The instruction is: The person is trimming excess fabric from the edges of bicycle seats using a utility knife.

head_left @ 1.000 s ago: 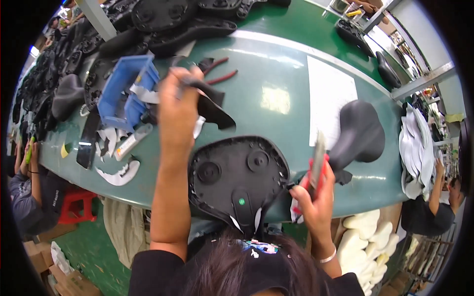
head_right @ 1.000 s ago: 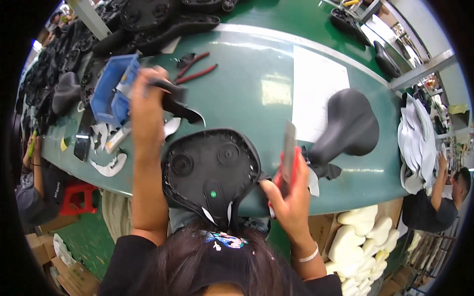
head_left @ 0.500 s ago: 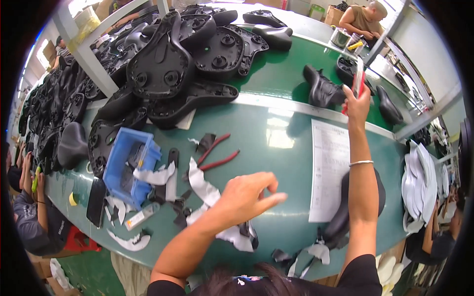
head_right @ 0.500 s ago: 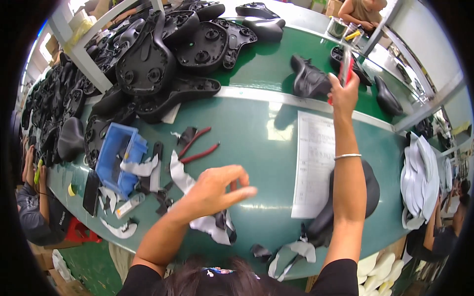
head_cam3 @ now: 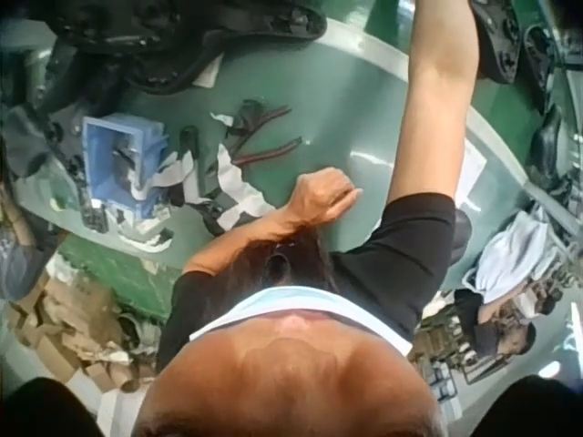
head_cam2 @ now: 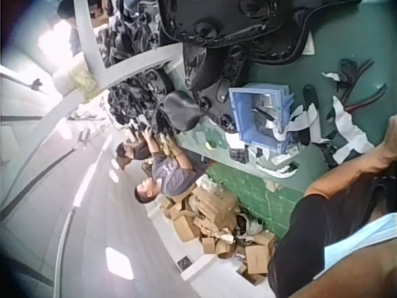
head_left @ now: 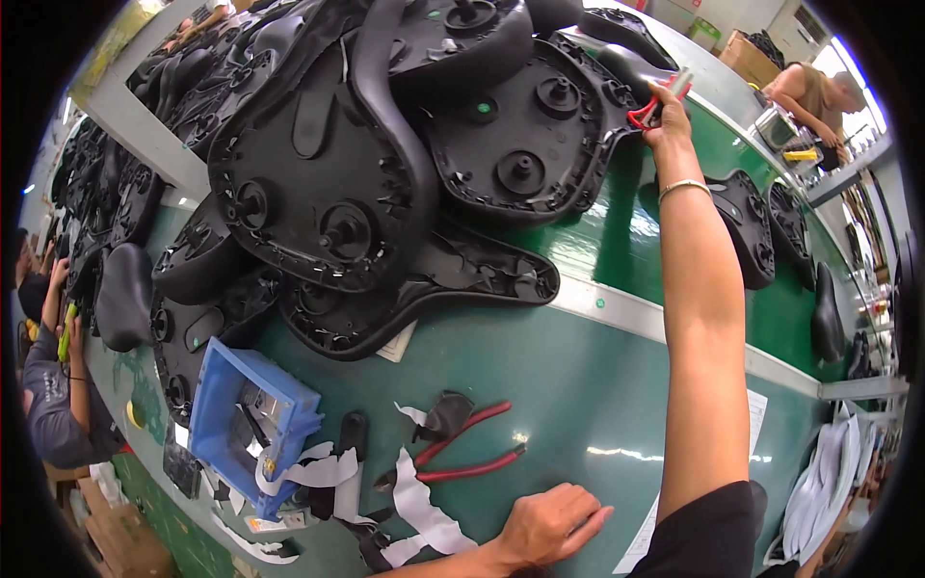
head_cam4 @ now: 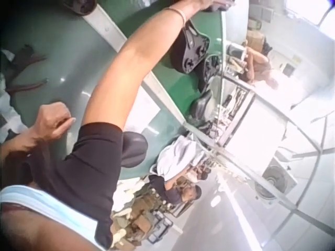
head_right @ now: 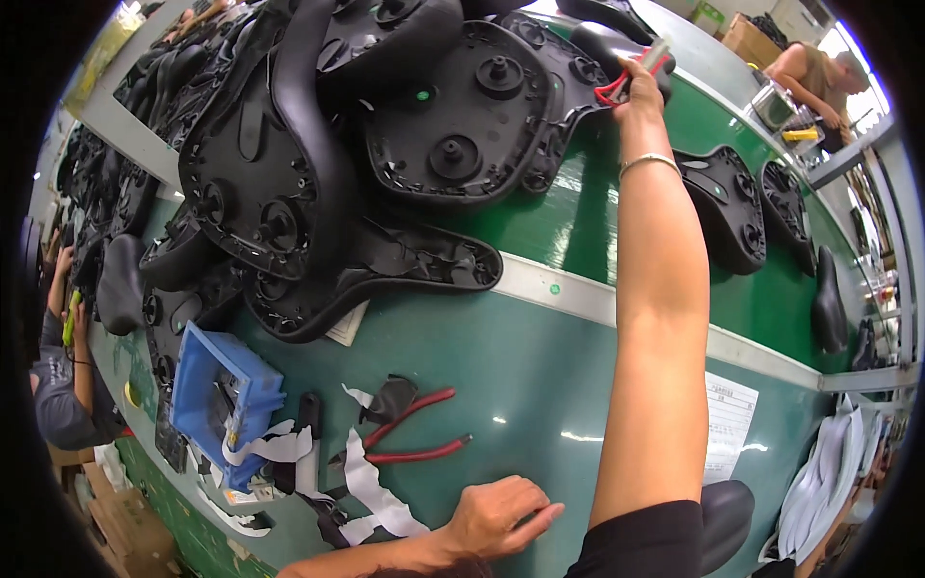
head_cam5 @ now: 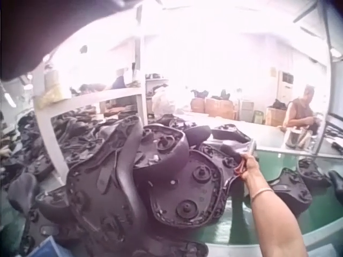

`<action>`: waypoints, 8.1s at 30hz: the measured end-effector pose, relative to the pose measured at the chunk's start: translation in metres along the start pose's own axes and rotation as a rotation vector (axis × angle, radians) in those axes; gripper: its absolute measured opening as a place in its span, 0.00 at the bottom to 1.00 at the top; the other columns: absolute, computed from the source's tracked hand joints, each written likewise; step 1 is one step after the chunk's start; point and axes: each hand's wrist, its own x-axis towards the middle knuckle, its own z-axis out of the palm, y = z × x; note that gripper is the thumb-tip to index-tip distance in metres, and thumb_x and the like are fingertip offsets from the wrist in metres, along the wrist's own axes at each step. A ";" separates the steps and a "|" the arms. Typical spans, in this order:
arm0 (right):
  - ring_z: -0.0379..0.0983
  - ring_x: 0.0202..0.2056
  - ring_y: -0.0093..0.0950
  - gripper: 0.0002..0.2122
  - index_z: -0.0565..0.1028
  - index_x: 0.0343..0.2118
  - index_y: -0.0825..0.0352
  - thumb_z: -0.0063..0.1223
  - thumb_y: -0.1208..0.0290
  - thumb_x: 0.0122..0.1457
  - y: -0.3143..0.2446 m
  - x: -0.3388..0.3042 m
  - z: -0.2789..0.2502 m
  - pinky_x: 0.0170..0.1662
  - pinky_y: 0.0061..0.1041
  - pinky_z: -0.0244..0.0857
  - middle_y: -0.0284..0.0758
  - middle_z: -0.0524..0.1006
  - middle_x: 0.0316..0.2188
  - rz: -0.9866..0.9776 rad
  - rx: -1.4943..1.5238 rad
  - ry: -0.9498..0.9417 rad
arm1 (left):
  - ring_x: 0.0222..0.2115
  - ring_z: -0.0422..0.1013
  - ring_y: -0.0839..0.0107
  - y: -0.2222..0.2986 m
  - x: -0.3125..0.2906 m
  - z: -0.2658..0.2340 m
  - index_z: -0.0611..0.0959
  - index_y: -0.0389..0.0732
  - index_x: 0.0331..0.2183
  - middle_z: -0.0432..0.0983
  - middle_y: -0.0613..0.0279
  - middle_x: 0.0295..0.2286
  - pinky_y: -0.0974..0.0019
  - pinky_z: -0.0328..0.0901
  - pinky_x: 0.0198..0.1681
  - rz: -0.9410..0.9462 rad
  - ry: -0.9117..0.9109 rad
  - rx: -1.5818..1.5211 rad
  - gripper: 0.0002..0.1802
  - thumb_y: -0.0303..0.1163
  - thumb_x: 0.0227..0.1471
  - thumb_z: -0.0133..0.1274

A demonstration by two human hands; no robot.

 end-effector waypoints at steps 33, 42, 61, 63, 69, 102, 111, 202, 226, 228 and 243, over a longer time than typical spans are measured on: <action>0.68 0.20 0.30 0.27 0.70 0.54 0.53 0.57 0.77 0.48 -0.222 -0.629 -0.128 0.22 0.26 0.64 0.35 0.70 0.24 -0.509 -1.372 -0.839 | 0.32 0.71 0.74 0.070 -0.069 -0.141 0.70 0.34 0.47 0.71 0.59 0.35 0.72 0.68 0.37 -0.631 -0.207 -0.479 0.30 0.41 0.46 0.58; 0.66 0.18 0.37 0.29 0.65 0.58 0.58 0.55 0.79 0.51 -0.215 -0.680 -0.153 0.22 0.35 0.61 0.38 0.67 0.21 -0.202 -1.566 -0.836 | 0.31 0.70 0.74 0.071 -0.077 -0.143 0.73 0.31 0.42 0.72 0.58 0.32 0.72 0.67 0.35 -0.573 -0.166 -0.303 0.27 0.40 0.43 0.59; 0.67 0.23 0.16 0.20 0.70 0.48 0.69 0.51 0.81 0.50 -0.195 -0.630 -0.088 0.26 0.16 0.63 0.31 0.72 0.27 -0.021 -1.058 -0.224 | 0.36 0.69 0.68 0.060 -0.183 -0.144 0.69 0.30 0.45 0.69 0.54 0.39 0.65 0.65 0.40 -0.504 0.428 -0.014 0.33 0.40 0.42 0.62; 0.63 0.23 0.13 0.19 0.70 0.48 0.69 0.51 0.82 0.50 -0.198 -0.630 -0.090 0.25 0.13 0.59 0.26 0.69 0.25 -0.012 -0.906 -0.259 | 0.35 0.66 0.60 0.053 -0.182 -0.139 0.70 0.34 0.41 0.64 0.55 0.37 0.60 0.62 0.41 -0.238 0.494 0.662 0.30 0.36 0.38 0.65; 0.72 0.28 0.26 0.23 0.68 0.51 0.68 0.57 0.77 0.50 -0.210 -0.648 -0.057 0.35 0.19 0.66 0.36 0.75 0.32 -0.122 -0.894 -0.722 | 0.26 0.65 0.58 0.075 -0.116 -0.077 0.76 0.40 0.25 0.70 0.57 0.22 0.59 0.59 0.33 0.306 -0.178 0.704 0.11 0.35 0.42 0.61; 0.61 0.14 0.28 0.28 0.68 0.56 0.50 0.58 0.74 0.49 -0.245 -0.671 -0.109 0.18 0.28 0.56 0.31 0.62 0.14 -0.382 -1.824 -0.979 | 0.23 0.65 0.78 0.050 -0.110 -0.121 0.76 0.39 0.16 0.69 0.68 0.16 0.67 0.63 0.42 -0.345 -0.091 -0.545 0.16 0.35 0.50 0.55; 0.64 0.13 0.29 0.29 0.67 0.57 0.52 0.57 0.75 0.49 -0.244 -0.712 -0.133 0.17 0.29 0.57 0.31 0.65 0.15 -0.223 -1.714 -0.676 | 0.23 0.69 0.67 0.058 -0.127 -0.126 0.77 0.35 0.30 0.74 0.61 0.25 0.66 0.65 0.30 -0.101 -0.079 -0.586 0.08 0.31 0.53 0.52; 0.66 0.21 0.16 0.26 0.54 0.61 0.65 0.47 0.73 0.60 -0.212 -0.679 -0.102 0.23 0.15 0.63 0.36 0.73 0.40 0.056 -0.767 -0.308 | 0.38 0.65 0.64 0.100 -0.159 -0.095 0.79 0.45 0.35 0.68 0.64 0.33 0.61 0.58 0.40 0.374 -0.756 0.616 0.17 0.32 0.38 0.61; 0.74 0.23 0.35 0.21 0.75 0.47 0.60 0.62 0.73 0.48 -0.287 -0.678 -0.163 0.28 0.26 0.67 0.38 0.77 0.26 0.097 -1.198 -0.851 | 0.28 0.71 0.69 0.086 -0.103 -0.131 0.80 0.39 0.37 0.75 0.59 0.31 0.68 0.65 0.31 0.218 0.129 0.558 0.17 0.37 0.45 0.62; 0.75 0.29 0.31 0.18 0.75 0.41 0.70 0.63 0.78 0.44 -0.279 -0.658 -0.144 0.34 0.24 0.67 0.41 0.78 0.30 -0.028 -1.241 -0.699 | 0.29 0.73 0.55 0.047 -0.108 -0.154 0.78 0.36 0.31 0.76 0.51 0.27 0.57 0.67 0.32 -0.247 -0.225 0.758 0.27 0.53 0.44 0.59; 0.72 0.24 0.21 0.12 0.71 0.37 0.65 0.57 0.69 0.50 -0.171 -0.230 -0.092 0.27 0.21 0.69 0.31 0.74 0.25 -0.159 -0.680 -0.166 | 0.22 0.69 0.74 -0.020 0.046 -0.005 0.76 0.38 0.36 0.73 0.62 0.28 0.72 0.64 0.25 -0.103 0.265 -0.063 0.11 0.36 0.54 0.53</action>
